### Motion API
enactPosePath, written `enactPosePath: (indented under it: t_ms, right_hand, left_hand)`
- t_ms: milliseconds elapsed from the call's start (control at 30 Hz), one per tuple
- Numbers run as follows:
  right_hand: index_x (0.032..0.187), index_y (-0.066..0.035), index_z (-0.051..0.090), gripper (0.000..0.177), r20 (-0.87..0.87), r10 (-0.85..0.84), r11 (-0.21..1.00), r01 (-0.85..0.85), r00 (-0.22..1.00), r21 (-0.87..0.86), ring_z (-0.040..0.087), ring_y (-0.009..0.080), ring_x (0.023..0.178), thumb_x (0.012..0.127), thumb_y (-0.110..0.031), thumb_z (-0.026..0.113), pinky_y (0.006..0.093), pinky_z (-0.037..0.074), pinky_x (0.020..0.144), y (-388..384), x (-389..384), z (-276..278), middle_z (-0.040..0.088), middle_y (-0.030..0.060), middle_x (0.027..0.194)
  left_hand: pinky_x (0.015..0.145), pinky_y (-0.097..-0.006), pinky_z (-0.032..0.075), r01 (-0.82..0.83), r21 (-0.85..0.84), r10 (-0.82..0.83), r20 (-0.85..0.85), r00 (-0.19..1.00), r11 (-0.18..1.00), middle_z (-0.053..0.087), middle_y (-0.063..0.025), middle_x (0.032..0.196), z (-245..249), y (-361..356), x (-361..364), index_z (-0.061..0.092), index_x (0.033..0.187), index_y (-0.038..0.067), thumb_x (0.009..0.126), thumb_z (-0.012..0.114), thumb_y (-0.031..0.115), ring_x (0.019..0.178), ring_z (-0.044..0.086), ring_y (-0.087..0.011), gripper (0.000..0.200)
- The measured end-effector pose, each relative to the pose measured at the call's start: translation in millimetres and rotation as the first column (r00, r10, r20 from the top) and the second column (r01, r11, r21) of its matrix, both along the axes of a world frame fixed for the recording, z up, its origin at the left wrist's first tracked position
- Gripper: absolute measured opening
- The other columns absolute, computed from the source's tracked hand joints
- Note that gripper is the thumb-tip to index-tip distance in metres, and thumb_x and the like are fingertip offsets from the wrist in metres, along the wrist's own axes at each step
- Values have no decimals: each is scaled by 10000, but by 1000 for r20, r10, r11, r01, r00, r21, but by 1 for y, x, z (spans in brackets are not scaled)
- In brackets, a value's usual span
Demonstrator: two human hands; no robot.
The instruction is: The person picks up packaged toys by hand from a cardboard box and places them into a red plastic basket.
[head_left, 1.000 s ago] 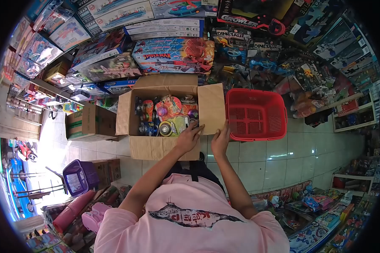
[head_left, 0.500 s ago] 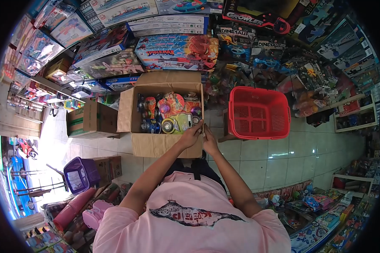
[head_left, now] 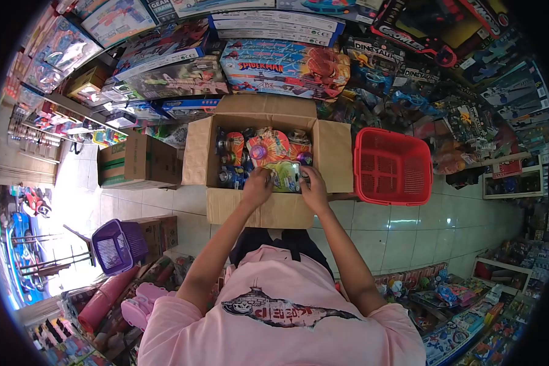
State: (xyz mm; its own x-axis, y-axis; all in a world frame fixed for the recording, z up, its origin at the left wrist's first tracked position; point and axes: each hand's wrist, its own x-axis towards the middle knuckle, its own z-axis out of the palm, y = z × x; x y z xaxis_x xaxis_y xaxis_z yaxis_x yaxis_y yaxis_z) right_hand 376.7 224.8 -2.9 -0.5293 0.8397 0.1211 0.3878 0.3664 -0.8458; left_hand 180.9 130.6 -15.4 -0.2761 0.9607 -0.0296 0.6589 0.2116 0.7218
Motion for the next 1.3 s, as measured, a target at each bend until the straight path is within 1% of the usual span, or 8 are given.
enactPosePath:
  t_ms: [367,433,633,800,967,1100,1233,1300]
  right_hand:
    - [1108,-28,567,403,625,-153,987,89,765,133,553,329,1059,778,-163,755,428,472,887,25,-63,-11,552,167,1191]
    - [1037,-35,560,347,335,97,972,-17,937,-233,615,317,961,773,-128,767,400,484,825,18,-64,10,621,146,1033]
    - [1014,-20,579,196,75,229,960,-213,970,-184,650,298,935,848,-31,682,379,488,808,-17,-113,81,658,134,968]
    - [1070,-38,627,148,-74,281,941,-290,957,-173,615,150,1003,940,-109,623,304,495,821,2,-166,137,670,53,1044]
    - [1080,-44,641,177,-257,151,869,-252,954,-425,641,175,869,985,-171,562,292,478,806,40,-213,108,682,108,930]
    - [1138,-54,637,360,346,197,979,-163,917,-126,615,257,1064,856,-267,708,367,483,892,73,-225,6,628,143,1197]
    - [1228,-147,632,558,934,190,921,-384,303,-62,438,327,1326,713,-287,797,527,387,1035,69,-230,-36,498,137,1402]
    - [1221,-138,636,638,932,133,932,-364,337,-2,386,325,1355,649,-342,835,545,335,1077,65,-225,-43,432,129,1454]
  left_hand:
    - [982,-422,459,225,-166,-200,155,967,960,553,-216,1251,-28,-5,-88,517,1297,-11,860,687,220,1150,557,-374,523]
    - [1035,-410,426,202,-119,-168,246,955,972,493,-210,1356,-18,-10,-95,480,1352,5,835,734,270,1216,525,-358,635]
    - [1140,-417,316,363,72,-368,287,885,929,404,-202,1476,23,-25,-121,361,1470,54,739,834,314,1391,369,-331,910]
    - [862,-324,503,126,40,-127,556,821,991,688,-143,989,53,-50,-134,549,1255,-35,781,816,297,941,662,-197,638]
    - [829,-305,505,-23,-78,66,614,787,997,688,-101,980,48,-78,-159,563,1201,-55,859,751,275,895,637,-145,511]
    - [796,-275,496,-352,-177,322,853,412,919,656,-49,1043,37,-102,-161,568,1193,-6,956,636,272,914,607,-97,372]
    - [809,-262,483,-342,-188,341,814,470,921,647,-42,1069,20,-119,-166,557,1215,-11,970,616,272,924,599,-90,379]
    - [796,-256,484,-363,-170,342,804,486,916,658,-44,1030,18,-122,-165,572,1181,-25,958,638,264,900,604,-93,370]
